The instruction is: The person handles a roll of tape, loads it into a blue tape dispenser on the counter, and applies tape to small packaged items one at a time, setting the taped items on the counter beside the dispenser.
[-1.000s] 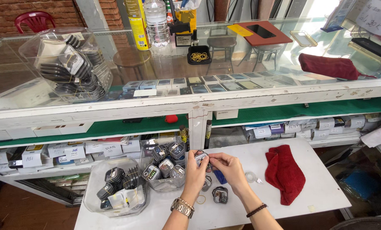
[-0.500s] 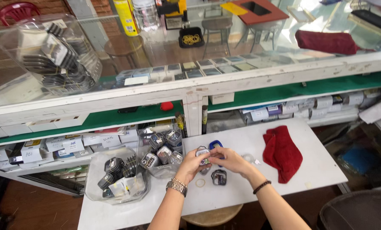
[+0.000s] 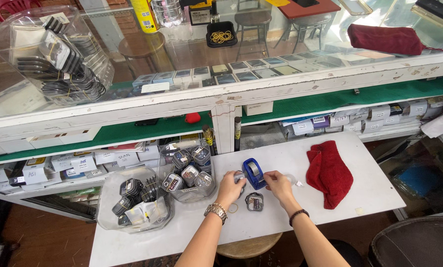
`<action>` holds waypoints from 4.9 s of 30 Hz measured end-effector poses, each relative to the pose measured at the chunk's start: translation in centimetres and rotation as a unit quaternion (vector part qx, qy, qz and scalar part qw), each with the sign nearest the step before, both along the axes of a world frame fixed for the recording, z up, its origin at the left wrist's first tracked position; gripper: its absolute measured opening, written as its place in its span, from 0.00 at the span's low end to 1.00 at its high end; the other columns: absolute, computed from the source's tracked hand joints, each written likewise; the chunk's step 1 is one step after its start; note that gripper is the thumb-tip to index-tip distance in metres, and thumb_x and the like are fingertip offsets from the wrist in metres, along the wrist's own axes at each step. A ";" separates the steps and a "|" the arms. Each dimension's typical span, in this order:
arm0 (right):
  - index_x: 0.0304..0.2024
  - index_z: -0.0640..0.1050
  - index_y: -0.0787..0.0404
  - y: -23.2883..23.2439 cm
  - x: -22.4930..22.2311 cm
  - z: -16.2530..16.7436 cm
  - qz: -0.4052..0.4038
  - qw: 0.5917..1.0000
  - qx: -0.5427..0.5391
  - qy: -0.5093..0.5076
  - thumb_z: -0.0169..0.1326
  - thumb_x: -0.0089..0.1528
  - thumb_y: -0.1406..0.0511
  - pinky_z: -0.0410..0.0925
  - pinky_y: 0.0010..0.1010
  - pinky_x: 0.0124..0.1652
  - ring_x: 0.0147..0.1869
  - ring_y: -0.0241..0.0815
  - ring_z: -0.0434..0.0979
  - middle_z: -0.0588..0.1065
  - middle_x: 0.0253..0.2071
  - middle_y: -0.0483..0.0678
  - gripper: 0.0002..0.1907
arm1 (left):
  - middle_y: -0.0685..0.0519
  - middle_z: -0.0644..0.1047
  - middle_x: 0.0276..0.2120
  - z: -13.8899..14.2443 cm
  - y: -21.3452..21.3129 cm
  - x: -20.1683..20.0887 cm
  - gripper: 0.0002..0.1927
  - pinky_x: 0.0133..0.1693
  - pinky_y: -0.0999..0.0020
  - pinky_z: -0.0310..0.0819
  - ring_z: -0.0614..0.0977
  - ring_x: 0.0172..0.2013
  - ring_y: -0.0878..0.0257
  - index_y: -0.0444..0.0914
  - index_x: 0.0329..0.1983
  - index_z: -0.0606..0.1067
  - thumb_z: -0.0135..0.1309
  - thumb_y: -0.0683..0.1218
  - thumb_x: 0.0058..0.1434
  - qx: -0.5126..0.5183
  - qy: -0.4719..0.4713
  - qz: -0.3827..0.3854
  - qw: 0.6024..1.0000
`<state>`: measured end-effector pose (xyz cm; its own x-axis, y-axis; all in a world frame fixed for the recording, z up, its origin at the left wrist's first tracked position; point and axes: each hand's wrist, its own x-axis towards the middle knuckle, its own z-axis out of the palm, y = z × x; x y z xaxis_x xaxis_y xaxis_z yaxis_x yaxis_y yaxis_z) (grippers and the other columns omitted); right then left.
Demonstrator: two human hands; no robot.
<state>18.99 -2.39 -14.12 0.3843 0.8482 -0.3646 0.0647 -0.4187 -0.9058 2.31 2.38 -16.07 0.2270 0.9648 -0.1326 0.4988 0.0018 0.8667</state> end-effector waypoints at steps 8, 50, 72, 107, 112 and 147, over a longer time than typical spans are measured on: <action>0.37 0.80 0.64 1.9 -1.7 1.2 0.078 0.937 0.009 -0.342 0.64 0.56 0.60 0.73 0.41 0.47 0.44 0.54 0.81 0.80 0.36 0.57 0.14 | 0.44 0.55 0.74 0.5 1.2 1.9 0.24 0.68 0.56 0.58 0.61 0.71 0.49 0.37 0.54 0.77 0.64 0.47 0.54 0.029 0.102 -0.175 0.979; 0.41 0.78 0.72 -1.1 -0.2 -2.6 -0.031 0.997 -0.072 0.011 0.55 0.64 0.68 0.77 0.32 0.43 0.39 0.44 0.83 0.81 0.38 0.56 0.10 | 0.44 0.58 0.74 0.0 2.3 2.4 0.24 0.58 0.60 0.73 0.77 0.60 0.49 0.30 0.53 0.75 0.65 0.46 0.56 0.021 -0.013 -0.149 0.989; 0.44 0.78 0.64 0.7 0.9 10.3 0.315 0.919 0.178 -0.158 0.56 0.63 0.70 0.73 0.27 0.39 0.37 0.34 0.79 0.79 0.32 0.45 0.07 | 0.54 0.83 0.37 3.5 -0.4 -3.7 0.16 0.36 0.77 0.75 0.80 0.34 0.73 0.32 0.54 0.79 0.59 0.42 0.63 -0.118 -0.295 -0.080 0.945; 0.60 0.70 0.60 2.0 -0.9 9.1 0.346 0.914 0.208 -0.048 0.59 0.62 0.68 0.73 0.29 0.46 0.47 0.37 0.79 0.78 0.43 0.48 0.24 | 0.54 0.79 0.36 4.8 -2.2 -3.3 0.15 0.33 0.70 0.81 0.82 0.33 0.67 0.37 0.50 0.73 0.56 0.49 0.65 -0.193 -0.452 -0.002 0.871; 0.52 0.78 0.61 -1.9 -4.4 7.6 0.085 0.904 0.351 -0.229 0.54 0.64 0.70 0.70 0.32 0.48 0.48 0.42 0.76 0.78 0.46 0.48 0.14 | 0.53 0.77 0.36 4.0 -1.9 -3.1 0.12 0.32 0.70 0.81 0.81 0.33 0.66 0.37 0.47 0.72 0.55 0.48 0.66 -0.125 -0.449 0.056 0.883; 0.45 0.79 0.57 -4.0 1.0 -3.0 0.234 0.958 0.001 -0.166 0.61 0.60 0.63 0.68 0.29 0.32 0.28 0.35 0.71 0.77 0.24 0.45 0.12 | 0.39 0.78 0.51 -2.6 -2.5 -2.2 0.23 0.55 0.55 0.71 0.79 0.53 0.46 0.34 0.58 0.70 0.56 0.49 0.63 0.070 0.072 0.044 0.994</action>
